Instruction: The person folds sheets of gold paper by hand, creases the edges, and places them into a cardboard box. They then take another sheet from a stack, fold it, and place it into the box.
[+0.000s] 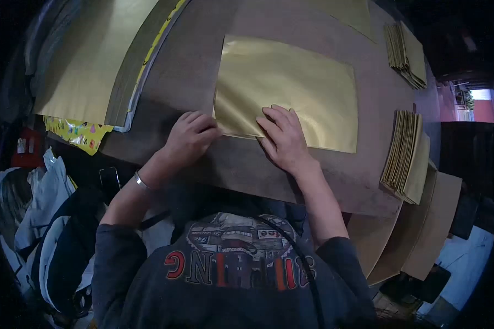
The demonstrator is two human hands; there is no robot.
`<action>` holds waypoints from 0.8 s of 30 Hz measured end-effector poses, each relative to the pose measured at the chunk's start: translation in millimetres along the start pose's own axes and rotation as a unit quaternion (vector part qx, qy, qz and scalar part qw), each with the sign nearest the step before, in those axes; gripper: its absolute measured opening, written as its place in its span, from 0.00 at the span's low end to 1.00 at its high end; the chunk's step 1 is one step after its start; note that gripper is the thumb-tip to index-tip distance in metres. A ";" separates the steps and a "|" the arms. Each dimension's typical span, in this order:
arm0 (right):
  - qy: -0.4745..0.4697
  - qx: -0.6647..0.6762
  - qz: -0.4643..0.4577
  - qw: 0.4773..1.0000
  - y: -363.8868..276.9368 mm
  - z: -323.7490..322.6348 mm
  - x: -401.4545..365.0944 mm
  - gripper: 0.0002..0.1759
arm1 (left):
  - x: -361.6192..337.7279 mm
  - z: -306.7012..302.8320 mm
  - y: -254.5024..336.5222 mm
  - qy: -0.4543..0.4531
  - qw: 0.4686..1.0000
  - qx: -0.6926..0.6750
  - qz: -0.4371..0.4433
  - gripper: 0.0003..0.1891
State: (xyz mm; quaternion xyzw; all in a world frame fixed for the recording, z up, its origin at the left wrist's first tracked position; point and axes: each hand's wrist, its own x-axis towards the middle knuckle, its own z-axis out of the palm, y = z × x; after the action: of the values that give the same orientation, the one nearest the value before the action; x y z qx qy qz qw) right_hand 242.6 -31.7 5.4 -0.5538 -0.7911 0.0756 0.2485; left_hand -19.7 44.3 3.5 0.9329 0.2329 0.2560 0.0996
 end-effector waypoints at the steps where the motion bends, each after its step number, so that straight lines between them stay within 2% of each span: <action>1: 0.003 -0.002 -0.005 1.000 0.9 2.6 -0.7 0.22 | -3.7 0.1 0.6 0.003 1.000 0.003 -0.008 0.10; 5: 0.001 0.002 -0.013 1.000 3.6 0.6 -0.5 0.22 | -9.1 -3.6 1.9 0.016 1.000 0.000 -0.014 0.09; 9: -0.004 -0.009 -0.013 1.000 -2.5 4.7 1.5 0.17 | -14.3 -3.0 2.1 0.038 0.999 0.004 -0.031 0.05; 14: -0.019 -0.020 -0.020 0.999 -9.8 11.4 5.7 0.15 | -14.1 -5.5 6.7 0.048 0.997 -0.008 -0.061 0.04; 19: 0.013 -0.017 -0.021 1.000 -16.1 14.5 9.2 0.14 | -14.7 -8.5 6.0 0.059 0.991 -0.039 -0.111 0.11; 24: 0.038 -0.029 -0.009 0.999 -16.0 16.6 10.4 0.12 | -11.8 -9.3 6.9 0.034 0.992 -0.028 -0.121 0.14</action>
State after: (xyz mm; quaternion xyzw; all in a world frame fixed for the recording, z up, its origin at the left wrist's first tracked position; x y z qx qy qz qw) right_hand 218.5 -25.6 0.5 -0.5559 -0.7881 0.0290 0.2626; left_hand -30.9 33.2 8.4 0.8852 0.3405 0.2804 0.1478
